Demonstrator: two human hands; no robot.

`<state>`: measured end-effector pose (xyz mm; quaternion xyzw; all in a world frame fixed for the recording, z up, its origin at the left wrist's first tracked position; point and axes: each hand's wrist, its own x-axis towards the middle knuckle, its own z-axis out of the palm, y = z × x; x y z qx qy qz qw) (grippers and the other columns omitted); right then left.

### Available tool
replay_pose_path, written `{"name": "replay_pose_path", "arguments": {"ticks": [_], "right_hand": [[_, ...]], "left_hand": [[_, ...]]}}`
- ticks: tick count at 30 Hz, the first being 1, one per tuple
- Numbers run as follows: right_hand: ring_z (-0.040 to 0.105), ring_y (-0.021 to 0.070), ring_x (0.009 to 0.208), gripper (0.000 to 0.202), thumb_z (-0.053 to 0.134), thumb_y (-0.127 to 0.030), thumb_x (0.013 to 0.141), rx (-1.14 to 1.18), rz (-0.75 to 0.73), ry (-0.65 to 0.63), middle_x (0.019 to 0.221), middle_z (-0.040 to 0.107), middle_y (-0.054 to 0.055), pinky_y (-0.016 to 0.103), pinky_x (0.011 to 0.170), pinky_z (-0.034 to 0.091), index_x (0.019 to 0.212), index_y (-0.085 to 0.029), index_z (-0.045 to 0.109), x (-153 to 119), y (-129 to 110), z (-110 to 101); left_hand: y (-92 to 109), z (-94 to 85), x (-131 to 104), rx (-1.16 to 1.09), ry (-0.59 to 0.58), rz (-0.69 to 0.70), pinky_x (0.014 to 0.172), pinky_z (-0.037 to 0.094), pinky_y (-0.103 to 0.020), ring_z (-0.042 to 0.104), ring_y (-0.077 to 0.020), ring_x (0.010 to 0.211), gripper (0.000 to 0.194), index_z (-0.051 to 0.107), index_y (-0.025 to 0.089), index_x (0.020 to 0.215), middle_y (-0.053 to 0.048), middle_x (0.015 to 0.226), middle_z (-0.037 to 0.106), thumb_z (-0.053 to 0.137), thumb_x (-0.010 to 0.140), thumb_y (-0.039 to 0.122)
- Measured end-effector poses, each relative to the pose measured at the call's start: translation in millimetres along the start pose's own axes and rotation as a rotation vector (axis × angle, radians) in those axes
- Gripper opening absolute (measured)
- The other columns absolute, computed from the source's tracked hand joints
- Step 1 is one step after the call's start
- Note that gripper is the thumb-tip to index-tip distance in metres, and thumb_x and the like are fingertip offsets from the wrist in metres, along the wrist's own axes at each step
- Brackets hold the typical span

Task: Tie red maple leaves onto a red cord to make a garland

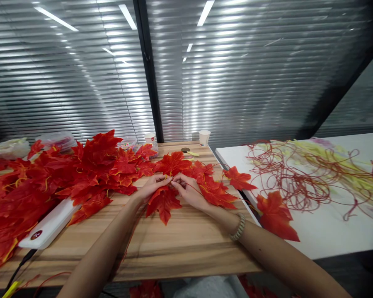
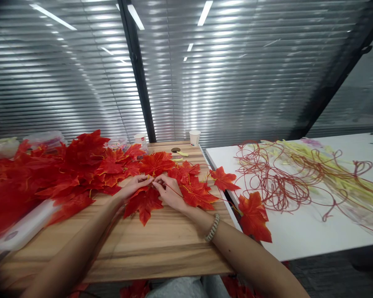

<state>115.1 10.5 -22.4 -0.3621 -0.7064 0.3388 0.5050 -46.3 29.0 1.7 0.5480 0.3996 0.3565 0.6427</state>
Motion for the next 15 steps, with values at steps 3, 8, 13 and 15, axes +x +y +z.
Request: {"name": "replay_pose_path", "arguments": {"ticks": [3,8,13,15], "right_hand": [[0.05,0.0094,0.056,0.011,0.049,-0.025,0.083,-0.003,-0.004,-0.005,0.068,0.057,-0.001,0.02,0.053,0.04,0.079,-0.018,0.057,0.0,-0.3,0.0],[0.051,0.0104,0.06,0.012,0.049,-0.027,0.083,-0.012,-0.012,-0.016,0.069,0.058,-0.001,0.02,0.056,0.041,0.078,-0.018,0.057,0.5,-0.5,-0.8],[0.052,0.0104,0.061,0.012,0.049,-0.026,0.082,-0.015,-0.009,-0.022,0.07,0.058,-0.001,0.02,0.057,0.042,0.079,-0.018,0.057,0.1,0.0,-1.1],[0.051,0.0102,0.06,0.012,0.049,-0.027,0.082,-0.016,-0.005,-0.025,0.069,0.058,-0.001,0.02,0.056,0.042,0.079,-0.018,0.057,-0.1,0.1,-1.0]], "left_hand": [[-0.3,-0.3,-0.6,-0.002,0.007,-0.007,0.057,0.039,-0.02,0.054,-0.0106,0.06,0.029,0.061,0.013,0.074,0.0,0.068,0.061,0.07,0.065,0.039],[0.1,-0.2,-0.2,-0.009,0.012,-0.019,0.059,0.039,-0.021,0.055,-0.011,0.061,0.029,0.061,0.013,0.074,0.0,0.069,0.061,0.071,0.065,0.038],[-1.5,-0.9,1.2,-0.019,0.006,-0.017,0.059,0.04,-0.021,0.055,-0.0106,0.061,0.029,0.061,0.013,0.074,0.0,0.069,0.061,0.071,0.065,0.038],[-1.8,-0.9,1.3,-0.026,0.009,-0.016,0.059,0.04,-0.02,0.054,-0.0102,0.061,0.028,0.061,0.012,0.074,0.0,0.07,0.06,0.071,0.065,0.037]]}}
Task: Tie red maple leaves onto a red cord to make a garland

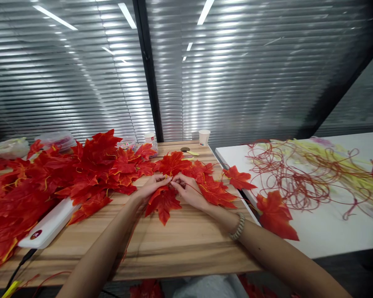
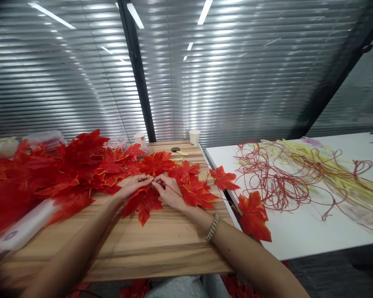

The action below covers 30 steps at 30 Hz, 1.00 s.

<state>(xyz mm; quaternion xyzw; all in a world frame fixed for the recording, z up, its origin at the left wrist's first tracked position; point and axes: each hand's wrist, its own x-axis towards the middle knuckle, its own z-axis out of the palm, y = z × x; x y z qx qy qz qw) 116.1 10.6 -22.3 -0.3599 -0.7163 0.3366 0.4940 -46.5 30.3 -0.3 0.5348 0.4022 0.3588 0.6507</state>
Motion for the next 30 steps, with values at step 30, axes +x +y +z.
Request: {"name": "replay_pose_path", "arguments": {"ticks": [30], "right_hand": [[0.053,0.0107,0.062,0.011,0.05,-0.024,0.082,-0.015,-0.004,-0.027,0.07,0.06,0.0,0.021,0.059,0.042,0.079,-0.017,0.058,0.6,-0.6,0.0]], "left_hand": [[-2.6,0.7,1.4,-0.027,0.004,-0.019,0.057,0.04,-0.02,0.055,-0.0102,0.059,0.028,0.06,0.012,0.072,-0.001,0.067,0.061,0.072,0.065,0.036]]}}
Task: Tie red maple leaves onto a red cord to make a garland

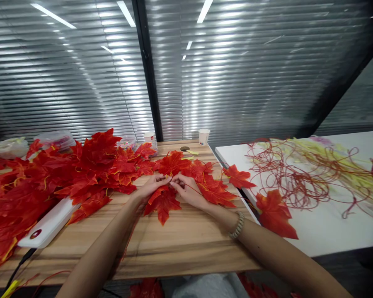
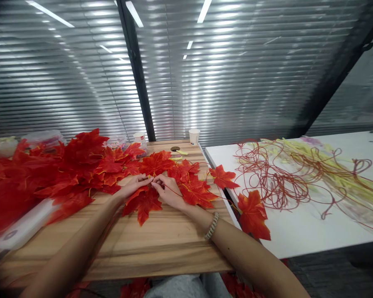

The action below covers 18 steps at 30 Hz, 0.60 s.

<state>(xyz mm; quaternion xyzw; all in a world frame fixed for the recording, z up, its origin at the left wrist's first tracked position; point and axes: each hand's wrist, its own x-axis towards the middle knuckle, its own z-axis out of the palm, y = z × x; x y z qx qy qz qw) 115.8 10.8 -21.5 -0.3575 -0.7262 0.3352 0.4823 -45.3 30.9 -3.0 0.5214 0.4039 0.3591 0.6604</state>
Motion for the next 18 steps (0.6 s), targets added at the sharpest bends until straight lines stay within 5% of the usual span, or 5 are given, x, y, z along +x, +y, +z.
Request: {"name": "replay_pose_path", "arguments": {"ticks": [18], "right_hand": [[0.055,0.0112,0.063,0.012,0.049,-0.025,0.082,0.006,-0.013,0.0,0.071,0.061,0.0,0.022,0.061,0.043,0.08,-0.018,0.058,-0.7,-0.4,0.0]], "left_hand": [[-2.4,-2.6,1.8,0.012,0.0,0.001,0.057,0.039,-0.02,0.054,-0.0107,0.059,0.028,0.059,0.013,0.072,0.0,0.066,0.061,0.072,0.064,0.037]]}}
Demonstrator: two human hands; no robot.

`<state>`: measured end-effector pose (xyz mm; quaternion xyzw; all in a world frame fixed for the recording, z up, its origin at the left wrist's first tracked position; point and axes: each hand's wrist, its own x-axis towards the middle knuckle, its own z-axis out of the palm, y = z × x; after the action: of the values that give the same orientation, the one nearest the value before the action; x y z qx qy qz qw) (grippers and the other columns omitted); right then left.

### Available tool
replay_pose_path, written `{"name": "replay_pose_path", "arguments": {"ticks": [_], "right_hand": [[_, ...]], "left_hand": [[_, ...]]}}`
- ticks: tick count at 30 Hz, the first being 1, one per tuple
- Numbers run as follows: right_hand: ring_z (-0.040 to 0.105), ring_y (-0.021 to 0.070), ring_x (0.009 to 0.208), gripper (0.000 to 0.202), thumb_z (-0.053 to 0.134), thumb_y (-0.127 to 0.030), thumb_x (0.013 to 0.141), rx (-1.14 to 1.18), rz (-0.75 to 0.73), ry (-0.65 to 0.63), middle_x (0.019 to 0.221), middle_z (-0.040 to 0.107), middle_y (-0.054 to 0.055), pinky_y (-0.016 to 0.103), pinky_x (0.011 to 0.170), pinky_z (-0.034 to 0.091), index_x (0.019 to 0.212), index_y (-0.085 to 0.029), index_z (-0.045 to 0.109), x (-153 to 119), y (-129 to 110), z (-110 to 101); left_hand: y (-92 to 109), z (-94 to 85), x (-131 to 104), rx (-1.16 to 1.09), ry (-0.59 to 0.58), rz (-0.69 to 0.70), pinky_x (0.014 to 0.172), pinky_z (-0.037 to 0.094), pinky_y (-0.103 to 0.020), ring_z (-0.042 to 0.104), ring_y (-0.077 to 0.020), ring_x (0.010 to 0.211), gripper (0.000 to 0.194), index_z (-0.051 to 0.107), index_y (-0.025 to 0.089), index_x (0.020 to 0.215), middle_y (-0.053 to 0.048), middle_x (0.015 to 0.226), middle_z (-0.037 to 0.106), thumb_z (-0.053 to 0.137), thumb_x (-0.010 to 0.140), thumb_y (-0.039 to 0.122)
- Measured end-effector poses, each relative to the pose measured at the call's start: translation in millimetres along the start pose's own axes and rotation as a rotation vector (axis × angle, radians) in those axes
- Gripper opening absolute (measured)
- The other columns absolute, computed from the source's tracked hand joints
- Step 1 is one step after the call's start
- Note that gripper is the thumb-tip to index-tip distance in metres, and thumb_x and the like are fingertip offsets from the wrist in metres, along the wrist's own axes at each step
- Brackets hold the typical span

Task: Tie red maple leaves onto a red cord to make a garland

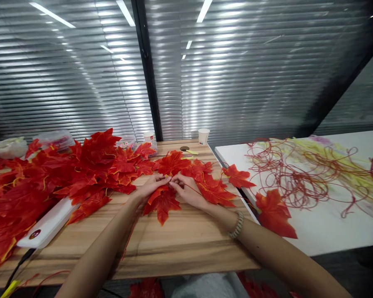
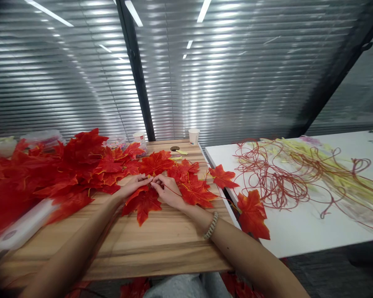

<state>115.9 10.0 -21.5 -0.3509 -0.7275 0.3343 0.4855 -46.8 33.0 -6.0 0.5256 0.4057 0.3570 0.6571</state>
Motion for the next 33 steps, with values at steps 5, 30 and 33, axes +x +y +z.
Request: {"name": "replay_pose_path", "arguments": {"ticks": [5,30,33], "right_hand": [[0.054,0.0111,0.062,0.012,0.049,-0.026,0.083,-0.011,-0.004,0.0,0.07,0.06,0.0,0.022,0.06,0.044,0.079,-0.018,0.058,0.2,0.2,-0.2],[0.054,0.0107,0.063,0.01,0.05,-0.022,0.082,-0.022,-0.012,-0.014,0.069,0.06,-0.001,0.021,0.062,0.042,0.08,-0.017,0.059,0.4,1.7,-0.1],[0.054,0.0107,0.063,0.009,0.05,-0.022,0.082,-0.027,-0.019,-0.011,0.069,0.06,-0.001,0.021,0.062,0.042,0.081,-0.017,0.059,0.6,3.0,0.2]], "left_hand": [[-0.3,-0.1,0.1,0.012,0.002,0.004,0.056,0.039,-0.02,0.054,-0.0113,0.059,0.03,0.06,0.013,0.072,-0.001,0.066,0.061,0.072,0.063,0.038],[2.1,2.1,-0.9,0.0,0.022,-0.019,0.056,0.039,-0.02,0.055,-0.0103,0.059,0.027,0.06,0.012,0.07,0.0,0.065,0.061,0.073,0.063,0.035],[3.2,3.5,-1.8,-0.001,0.023,-0.033,0.056,0.04,-0.019,0.055,-0.0103,0.058,0.027,0.06,0.012,0.071,0.0,0.065,0.061,0.073,0.063,0.035]]}}
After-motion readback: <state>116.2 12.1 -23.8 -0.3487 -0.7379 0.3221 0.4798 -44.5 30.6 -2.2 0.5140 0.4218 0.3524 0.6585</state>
